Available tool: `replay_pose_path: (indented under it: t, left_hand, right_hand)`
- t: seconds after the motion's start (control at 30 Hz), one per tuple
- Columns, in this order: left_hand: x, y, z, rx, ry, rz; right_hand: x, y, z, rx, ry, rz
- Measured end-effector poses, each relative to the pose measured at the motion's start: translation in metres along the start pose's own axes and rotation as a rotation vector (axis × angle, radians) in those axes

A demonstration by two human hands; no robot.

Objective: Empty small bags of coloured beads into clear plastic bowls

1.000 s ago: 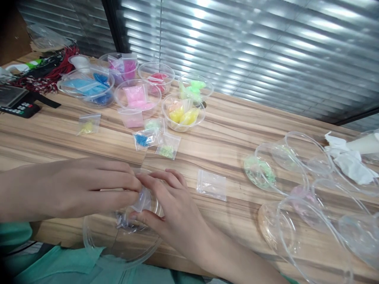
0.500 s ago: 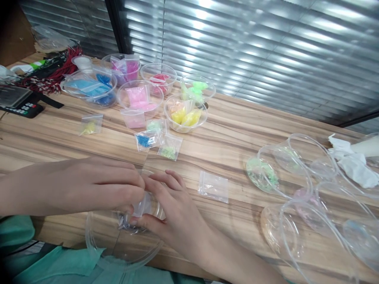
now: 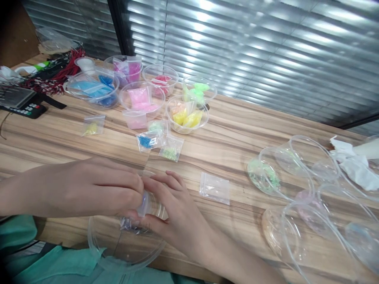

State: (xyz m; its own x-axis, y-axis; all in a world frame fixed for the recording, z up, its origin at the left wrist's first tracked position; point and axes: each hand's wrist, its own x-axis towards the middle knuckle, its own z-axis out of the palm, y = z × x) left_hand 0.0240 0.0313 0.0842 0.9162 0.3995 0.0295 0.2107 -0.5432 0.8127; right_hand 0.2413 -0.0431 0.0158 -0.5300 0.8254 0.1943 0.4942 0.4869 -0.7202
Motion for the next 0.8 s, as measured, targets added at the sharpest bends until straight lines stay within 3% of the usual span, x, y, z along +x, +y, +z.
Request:
replay_pose_path:
  t: [0.17,0.4,0.67,0.8]
  left_hand:
    - [-0.001,-0.003,0.0,0.294,-0.014,0.268]
    - [-0.005,-0.003,-0.001,0.351,-0.101,0.217]
    - [0.0,-0.005,-0.005,0.427,-0.11,0.33]
    - [-0.01,-0.004,-0.003,0.505,-0.095,0.374]
  right_hand:
    - [-0.001,0.0,0.0,-0.027,-0.034,-0.005]
    - [-0.001,0.002,-0.001,0.003,-0.034,-0.012]
    - [0.0,0.004,0.002,-0.032,0.022,-0.055]
    - [0.001,0.005,0.003,-0.014,0.039,-0.076]
